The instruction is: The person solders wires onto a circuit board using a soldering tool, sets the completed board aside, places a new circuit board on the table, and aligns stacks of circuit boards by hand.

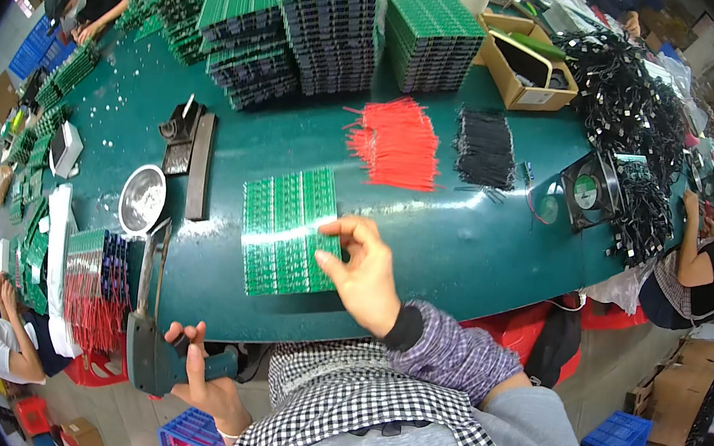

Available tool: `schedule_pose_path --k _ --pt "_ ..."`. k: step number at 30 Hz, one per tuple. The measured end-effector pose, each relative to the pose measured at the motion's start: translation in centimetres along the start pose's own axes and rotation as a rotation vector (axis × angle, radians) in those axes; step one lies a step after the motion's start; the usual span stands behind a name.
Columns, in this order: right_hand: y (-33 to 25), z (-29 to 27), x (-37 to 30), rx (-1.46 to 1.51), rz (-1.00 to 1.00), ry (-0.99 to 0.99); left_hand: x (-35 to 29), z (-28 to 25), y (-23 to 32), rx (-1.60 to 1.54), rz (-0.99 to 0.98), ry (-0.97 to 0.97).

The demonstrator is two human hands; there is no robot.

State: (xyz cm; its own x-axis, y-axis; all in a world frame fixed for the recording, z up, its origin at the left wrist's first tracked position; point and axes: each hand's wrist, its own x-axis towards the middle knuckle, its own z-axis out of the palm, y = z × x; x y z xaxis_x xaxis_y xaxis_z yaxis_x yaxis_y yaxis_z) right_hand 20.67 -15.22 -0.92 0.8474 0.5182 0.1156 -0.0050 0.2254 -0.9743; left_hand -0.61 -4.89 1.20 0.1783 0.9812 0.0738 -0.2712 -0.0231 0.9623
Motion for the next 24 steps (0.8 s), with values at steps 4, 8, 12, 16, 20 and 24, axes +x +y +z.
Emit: schedule_pose_path --k 4,8,12,16,20,24 --pt "1.5 1.0 -3.1 -0.152 0.084 0.014 -0.4 0.5 -0.4 -0.026 -0.016 -0.075" --pt "1.8 0.7 -4.0 -0.214 0.116 0.005 -0.7 0.7 -1.2 -0.064 -0.022 -0.119" --pt "0.4 -1.1 -3.8 -0.379 0.157 -0.088 -1.0 1.5 -1.8 -0.043 -0.082 -0.14" --pt "-2.0 -4.0 -1.6 -0.633 -0.01 -0.199 -1.0 2.7 -1.8 -0.024 -0.102 -0.142" --pt "-3.0 -8.0 4.3 -0.868 -0.329 -0.067 -0.8 3.1 -2.2 0.047 -0.139 -0.175" --pt "-1.7 -10.6 10.8 -1.12 -0.618 -0.037 -0.7 4.1 -2.6 0.074 -0.148 -0.21"
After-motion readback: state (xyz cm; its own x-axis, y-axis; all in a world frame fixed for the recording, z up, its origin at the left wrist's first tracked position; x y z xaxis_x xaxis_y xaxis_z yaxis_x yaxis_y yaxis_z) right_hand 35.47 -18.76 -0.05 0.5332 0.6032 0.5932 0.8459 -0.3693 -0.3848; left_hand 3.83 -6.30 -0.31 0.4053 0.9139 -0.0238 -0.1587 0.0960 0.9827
